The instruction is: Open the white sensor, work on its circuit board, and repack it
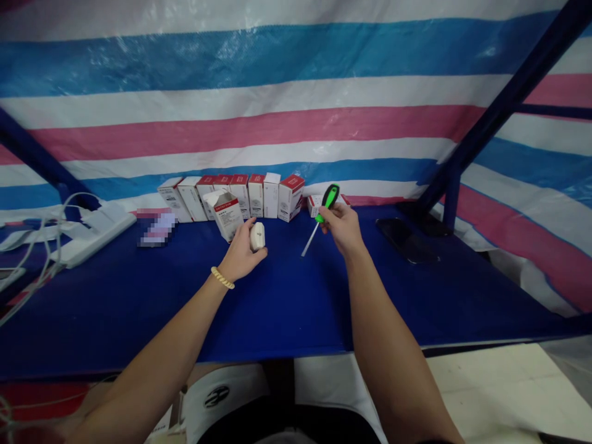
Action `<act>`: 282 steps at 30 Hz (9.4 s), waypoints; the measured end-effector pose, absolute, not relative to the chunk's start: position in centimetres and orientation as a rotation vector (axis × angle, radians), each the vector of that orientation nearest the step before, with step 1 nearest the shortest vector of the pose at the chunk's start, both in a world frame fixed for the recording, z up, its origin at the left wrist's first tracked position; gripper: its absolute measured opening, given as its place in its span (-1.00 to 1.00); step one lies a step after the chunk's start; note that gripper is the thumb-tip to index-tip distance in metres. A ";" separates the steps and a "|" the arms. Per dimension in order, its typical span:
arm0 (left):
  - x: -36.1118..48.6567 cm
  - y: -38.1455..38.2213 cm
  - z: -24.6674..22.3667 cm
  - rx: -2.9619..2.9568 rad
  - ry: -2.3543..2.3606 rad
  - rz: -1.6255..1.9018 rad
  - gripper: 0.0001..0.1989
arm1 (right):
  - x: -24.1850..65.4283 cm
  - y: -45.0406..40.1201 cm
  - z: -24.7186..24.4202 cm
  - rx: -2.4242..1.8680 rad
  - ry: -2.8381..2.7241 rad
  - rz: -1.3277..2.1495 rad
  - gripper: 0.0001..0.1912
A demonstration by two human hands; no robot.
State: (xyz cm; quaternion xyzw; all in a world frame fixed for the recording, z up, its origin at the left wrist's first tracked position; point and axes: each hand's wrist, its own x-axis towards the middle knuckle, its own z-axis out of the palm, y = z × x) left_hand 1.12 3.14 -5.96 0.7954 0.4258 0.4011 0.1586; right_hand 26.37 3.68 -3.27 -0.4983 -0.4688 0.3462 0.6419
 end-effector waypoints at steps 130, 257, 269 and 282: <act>0.8 3.4 -6.5 2.577 0.879 1.220 -0.56 | 23.0 3.7 -2.3 -1.004 -0.645 0.803 -0.47; 1.8 2.0 -4.6 2.124 0.990 1.576 -0.92 | 22.4 3.4 -2.4 -0.901 -0.709 0.875 -0.33; 1.7 2.0 -4.6 2.169 1.085 1.540 -0.86 | 22.1 3.4 -2.4 -0.913 -0.679 0.865 -0.40; 1.7 2.4 -4.8 2.083 1.068 1.373 -0.85 | 22.1 3.5 -3.1 -0.888 -0.766 0.801 -0.36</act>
